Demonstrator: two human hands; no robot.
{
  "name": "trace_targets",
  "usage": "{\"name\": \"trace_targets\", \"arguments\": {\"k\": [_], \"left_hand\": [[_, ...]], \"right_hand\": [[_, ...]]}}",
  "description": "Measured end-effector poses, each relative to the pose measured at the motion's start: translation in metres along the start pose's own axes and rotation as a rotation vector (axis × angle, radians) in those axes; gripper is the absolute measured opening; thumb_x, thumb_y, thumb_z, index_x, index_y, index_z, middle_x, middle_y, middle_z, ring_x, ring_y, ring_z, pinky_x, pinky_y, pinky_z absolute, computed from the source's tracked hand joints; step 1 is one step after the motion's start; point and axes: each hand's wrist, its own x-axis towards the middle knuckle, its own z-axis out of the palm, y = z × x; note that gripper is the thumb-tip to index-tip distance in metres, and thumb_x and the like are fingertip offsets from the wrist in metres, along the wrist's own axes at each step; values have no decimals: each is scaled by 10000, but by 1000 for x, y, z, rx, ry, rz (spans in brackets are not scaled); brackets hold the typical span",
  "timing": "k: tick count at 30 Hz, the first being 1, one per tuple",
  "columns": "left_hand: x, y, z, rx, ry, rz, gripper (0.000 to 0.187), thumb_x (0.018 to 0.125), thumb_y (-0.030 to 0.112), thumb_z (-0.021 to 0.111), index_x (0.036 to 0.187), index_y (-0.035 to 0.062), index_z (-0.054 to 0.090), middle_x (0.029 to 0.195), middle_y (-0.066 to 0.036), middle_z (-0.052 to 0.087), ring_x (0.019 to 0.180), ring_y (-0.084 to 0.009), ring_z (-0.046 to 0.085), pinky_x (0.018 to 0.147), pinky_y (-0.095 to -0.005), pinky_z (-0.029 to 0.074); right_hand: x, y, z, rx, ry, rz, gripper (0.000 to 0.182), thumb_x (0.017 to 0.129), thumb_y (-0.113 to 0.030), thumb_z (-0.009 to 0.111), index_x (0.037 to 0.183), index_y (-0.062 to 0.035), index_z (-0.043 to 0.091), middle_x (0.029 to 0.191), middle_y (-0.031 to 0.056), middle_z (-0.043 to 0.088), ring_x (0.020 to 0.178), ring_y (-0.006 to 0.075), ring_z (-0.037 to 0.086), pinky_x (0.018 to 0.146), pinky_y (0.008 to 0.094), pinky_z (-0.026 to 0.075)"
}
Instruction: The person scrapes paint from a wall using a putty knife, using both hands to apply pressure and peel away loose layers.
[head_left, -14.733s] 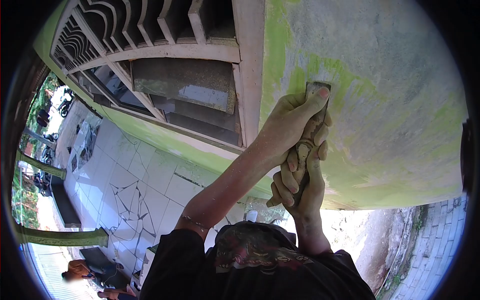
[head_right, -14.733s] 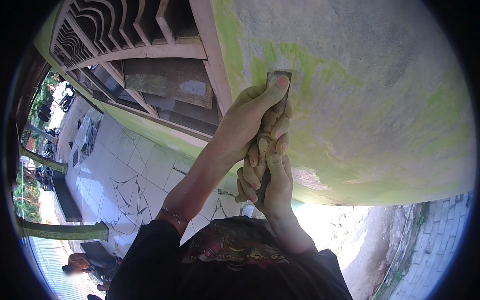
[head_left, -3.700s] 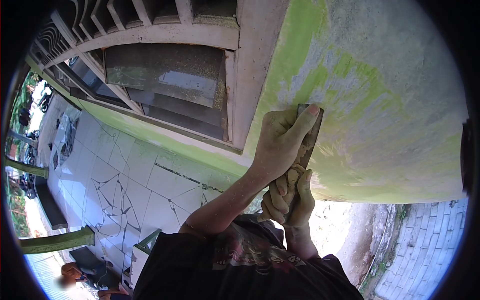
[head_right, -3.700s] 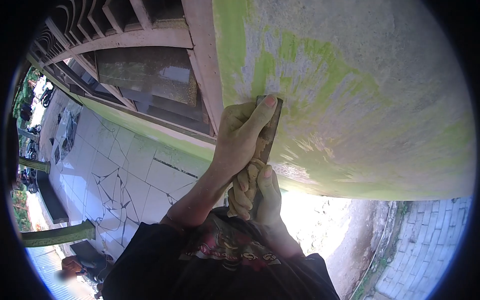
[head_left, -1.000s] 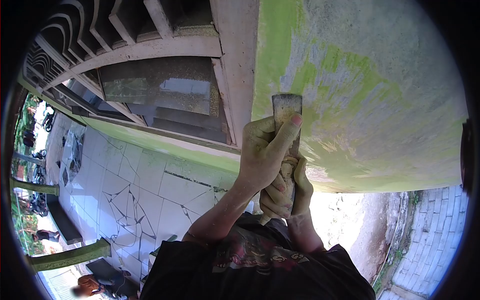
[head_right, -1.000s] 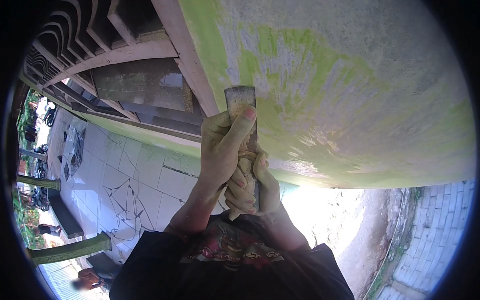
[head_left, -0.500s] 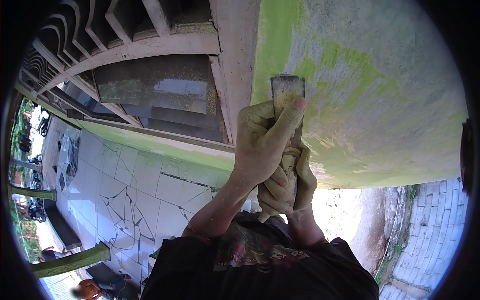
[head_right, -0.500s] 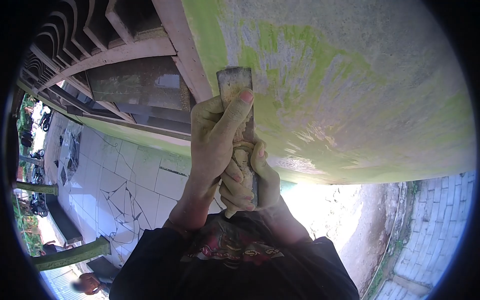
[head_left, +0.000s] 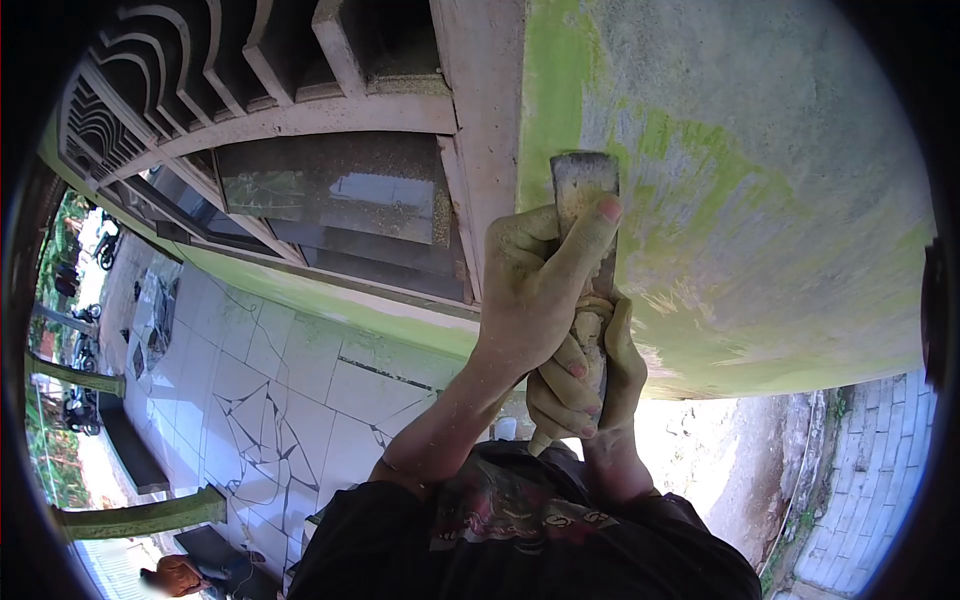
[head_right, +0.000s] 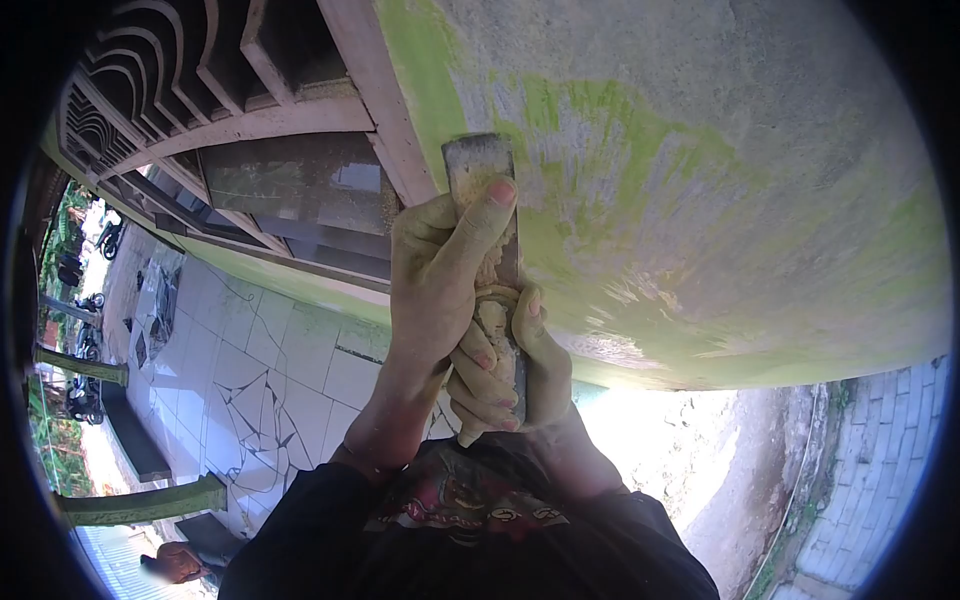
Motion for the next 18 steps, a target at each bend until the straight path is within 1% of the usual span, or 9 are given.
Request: {"name": "trace_targets", "arguments": {"k": [1,3,5,6,11,13,15,17,18], "left_hand": [[2,11,5,-71,3,-3,366,947,216,591,617,63,550,544,65,469,487,1,368,416,-207,265],[1,23,11,-21,49,16,380,949,221,588,606,64,545,541,68,462,492,2,365,419,-207,264],[-6,7,1,62,-6,39,380,948,219,590,606,60,542,533,69,452,492,2,360,420,-210,266],[-10,3,0,54,5,-25,384,949,218,588,606,54,533,529,69,445,495,2,355,423,-207,264],[-1,2,7,-11,51,-6,399,944,230,599,592,62,514,526,71,438,492,2,357,417,-206,255],[-4,6,5,42,49,20,392,942,228,602,597,63,517,531,72,444,493,5,366,413,-207,271],[-14,-2,1,105,43,18,383,945,223,598,604,65,527,536,71,453,494,6,369,414,-207,282],[-21,-24,-5,45,85,-64,377,946,215,595,604,69,534,537,67,455,491,6,369,414,-207,281],[-20,-25,-5,40,87,-64,378,947,210,593,600,68,539,530,69,451,489,7,360,417,-205,274]], "right_hand": [[5,-4,8,-25,-8,13,621,941,-627,237,781,-52,411,472,13,372,305,128,382,301,260,278],[7,-7,7,-34,-72,44,618,941,-626,239,783,-53,409,472,13,370,306,130,387,301,262,278],[-4,4,-3,59,-6,3,614,943,-623,242,785,-53,409,472,15,369,303,131,377,300,260,280],[-9,10,-5,43,101,-32,633,934,-645,236,771,-59,409,427,-2,335,270,122,335,268,247,254],[-1,-4,1,-1,122,10,635,931,-653,228,772,-66,412,428,0,339,274,121,337,278,243,260],[0,-4,2,-8,7,30,611,949,-612,231,789,-50,411,471,15,362,291,127,344,291,240,281],[-12,5,-12,0,-12,24,603,952,-606,229,789,-55,413,473,14,362,291,127,345,292,238,285],[-23,14,-28,-1,152,10,618,946,-628,208,775,-69,408,437,6,333,276,122,334,284,252,257],[-21,12,-28,-54,161,1,616,949,-620,211,775,-63,405,441,7,330,271,124,325,282,264,256]]}}
